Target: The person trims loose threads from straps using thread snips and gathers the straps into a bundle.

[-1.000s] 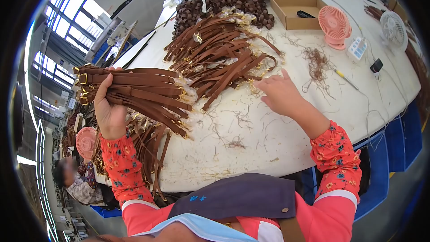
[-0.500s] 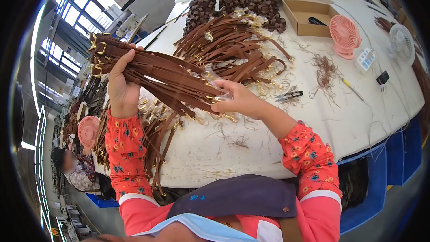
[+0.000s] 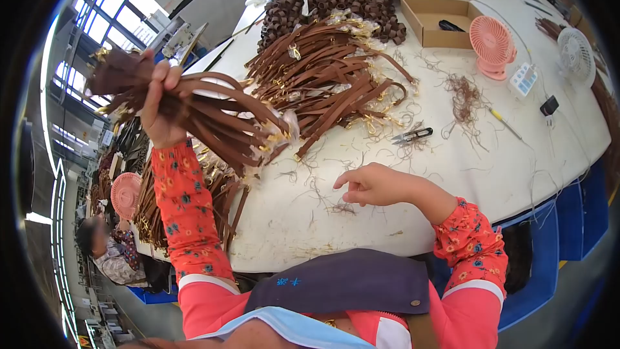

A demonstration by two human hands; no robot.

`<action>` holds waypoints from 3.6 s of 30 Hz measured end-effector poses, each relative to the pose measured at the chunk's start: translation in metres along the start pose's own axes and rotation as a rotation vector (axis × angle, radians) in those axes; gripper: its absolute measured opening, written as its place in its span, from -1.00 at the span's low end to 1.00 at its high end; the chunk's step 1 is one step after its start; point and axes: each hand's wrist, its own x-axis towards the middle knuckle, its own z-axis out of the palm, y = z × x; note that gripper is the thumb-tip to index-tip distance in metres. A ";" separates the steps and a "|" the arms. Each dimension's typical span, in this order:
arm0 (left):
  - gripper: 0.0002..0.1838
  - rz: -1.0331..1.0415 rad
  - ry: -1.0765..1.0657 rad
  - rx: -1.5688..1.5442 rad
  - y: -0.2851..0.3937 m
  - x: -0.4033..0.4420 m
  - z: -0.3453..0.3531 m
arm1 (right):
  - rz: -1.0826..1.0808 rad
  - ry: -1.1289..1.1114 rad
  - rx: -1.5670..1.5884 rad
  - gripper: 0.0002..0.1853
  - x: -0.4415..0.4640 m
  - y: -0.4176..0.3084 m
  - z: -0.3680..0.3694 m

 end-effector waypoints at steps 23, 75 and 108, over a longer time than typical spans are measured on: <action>-0.57 -0.116 0.449 0.501 0.039 -0.010 -0.035 | -0.089 0.351 -0.697 -0.73 -0.033 0.012 -0.027; -0.39 -0.480 0.950 3.216 0.207 -0.226 -0.240 | -1.051 -0.301 0.830 -0.81 -0.025 -0.122 0.018; -0.07 -0.418 0.368 2.539 0.003 -0.241 -0.163 | -1.065 -0.341 0.636 -0.77 0.005 -0.132 0.018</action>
